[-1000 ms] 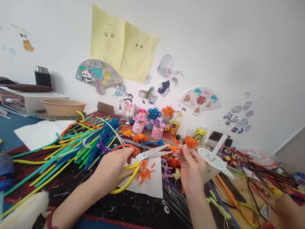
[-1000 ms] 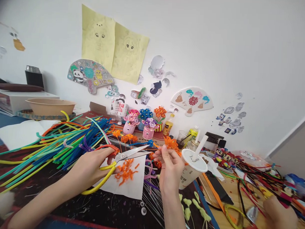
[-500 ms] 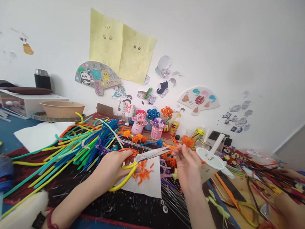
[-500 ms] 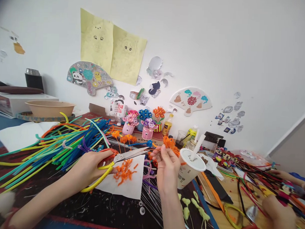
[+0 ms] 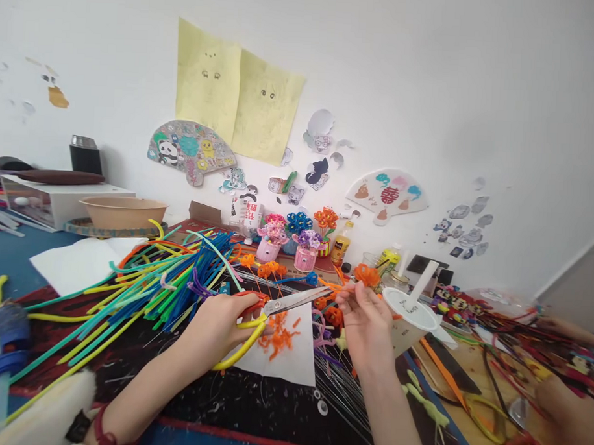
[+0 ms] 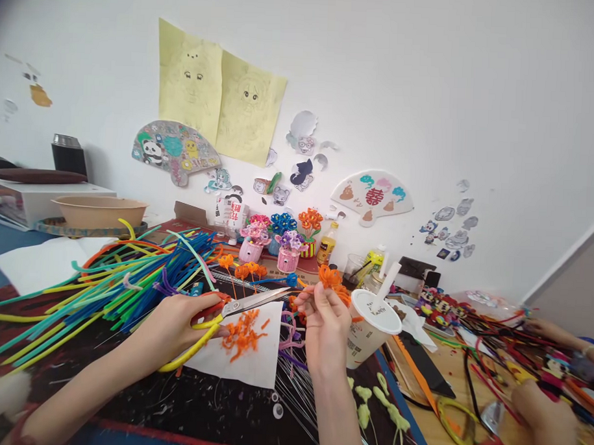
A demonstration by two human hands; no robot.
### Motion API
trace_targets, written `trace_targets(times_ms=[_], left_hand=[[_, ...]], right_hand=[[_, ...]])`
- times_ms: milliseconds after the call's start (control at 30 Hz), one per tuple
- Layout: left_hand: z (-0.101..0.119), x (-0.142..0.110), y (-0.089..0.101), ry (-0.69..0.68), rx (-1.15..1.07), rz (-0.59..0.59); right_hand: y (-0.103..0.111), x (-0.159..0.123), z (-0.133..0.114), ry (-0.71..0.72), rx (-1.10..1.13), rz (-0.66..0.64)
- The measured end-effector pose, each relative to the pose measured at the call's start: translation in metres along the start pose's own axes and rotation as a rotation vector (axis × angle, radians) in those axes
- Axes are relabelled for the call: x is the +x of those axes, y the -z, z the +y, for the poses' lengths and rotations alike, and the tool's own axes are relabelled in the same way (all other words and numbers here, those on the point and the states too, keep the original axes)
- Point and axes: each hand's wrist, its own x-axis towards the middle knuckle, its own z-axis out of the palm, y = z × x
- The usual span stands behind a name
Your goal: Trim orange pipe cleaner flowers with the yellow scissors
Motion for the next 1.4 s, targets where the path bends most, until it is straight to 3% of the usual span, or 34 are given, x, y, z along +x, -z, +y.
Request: trace_targets(times_ms=[633, 1233, 1400], left_hand=[[0.002, 0.002, 0.001, 0.059, -0.021, -0.085], [-0.003, 0.0, 0.005, 0.032, -0.059, -0.002], [-0.011, 0.001, 0.01, 0.076, -0.06, -0.039]], right_hand=[[0.002, 0.001, 0.001, 0.005, 0.025, 0.002], [0.004, 0.002, 0.001, 0.049, -0.06, 0.026], [0.004, 0.004, 0.004, 0.055, -0.085, 0.049]])
